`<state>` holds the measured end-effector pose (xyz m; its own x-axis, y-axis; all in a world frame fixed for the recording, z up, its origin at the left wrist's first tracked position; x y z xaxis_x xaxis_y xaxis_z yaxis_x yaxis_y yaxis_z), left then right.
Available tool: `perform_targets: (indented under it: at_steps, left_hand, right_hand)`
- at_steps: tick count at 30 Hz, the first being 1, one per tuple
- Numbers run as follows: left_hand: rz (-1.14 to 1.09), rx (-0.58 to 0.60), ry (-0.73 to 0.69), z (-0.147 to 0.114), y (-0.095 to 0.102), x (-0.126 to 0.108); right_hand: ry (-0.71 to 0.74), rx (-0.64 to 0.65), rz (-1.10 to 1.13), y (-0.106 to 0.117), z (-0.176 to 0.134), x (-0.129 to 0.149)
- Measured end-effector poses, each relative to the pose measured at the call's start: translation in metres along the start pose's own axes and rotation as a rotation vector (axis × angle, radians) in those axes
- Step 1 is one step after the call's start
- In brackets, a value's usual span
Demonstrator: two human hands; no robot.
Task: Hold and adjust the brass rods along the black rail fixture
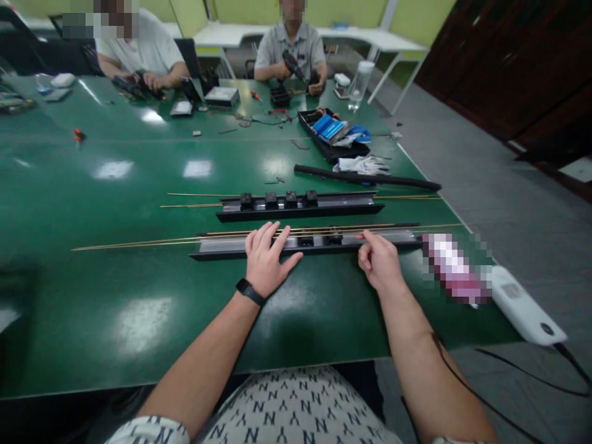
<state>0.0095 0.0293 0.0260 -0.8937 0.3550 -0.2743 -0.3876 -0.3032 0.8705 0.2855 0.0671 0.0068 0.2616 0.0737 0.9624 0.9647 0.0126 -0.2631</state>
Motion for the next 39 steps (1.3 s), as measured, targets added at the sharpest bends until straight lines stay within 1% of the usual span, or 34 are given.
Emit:
perform_targets:
  at_steps: [17, 20, 27, 30, 36, 39]
  left_hand:
    - [-0.016, -0.063, 0.026, 0.002, -0.005, 0.002]
    - [-0.021, -0.072, 0.024, 0.002, -0.005, 0.003]
    - [-0.037, -0.077, 0.056, 0.002, -0.005, 0.004]
    - [-0.034, -0.077, 0.056, 0.002, -0.004, 0.004]
    - [-0.037, -0.075, 0.065, 0.002, -0.003, 0.004]
    - [-0.037, -0.075, 0.063, 0.002, -0.004, 0.004]
  right_hand:
    - [-0.034, -0.021, -0.007, -0.006, -0.001, 0.005]
    - [-0.037, -0.047, -0.001, -0.005, -0.002, 0.006]
    - [-0.016, -0.183, 0.029, 0.005, -0.002, 0.007]
    - [-0.01, -0.215, 0.04, 0.007, -0.002, 0.008]
    - [-0.002, -0.231, 0.021, 0.006, -0.003, 0.009]
    - [-0.014, -0.201, 0.013, 0.004, -0.003, 0.009]
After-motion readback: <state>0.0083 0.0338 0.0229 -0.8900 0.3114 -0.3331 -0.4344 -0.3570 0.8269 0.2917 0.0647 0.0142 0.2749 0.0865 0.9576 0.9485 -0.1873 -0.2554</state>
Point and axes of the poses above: each hand's wrist, its own z-axis towards the middle knuckle, its own y-axis out of the back of the hand, x = y × z, the point moved 4 cm from there along z, towards the middle knuckle, and after that the axes turned 14 degrees about x, right-handed, at the moved point
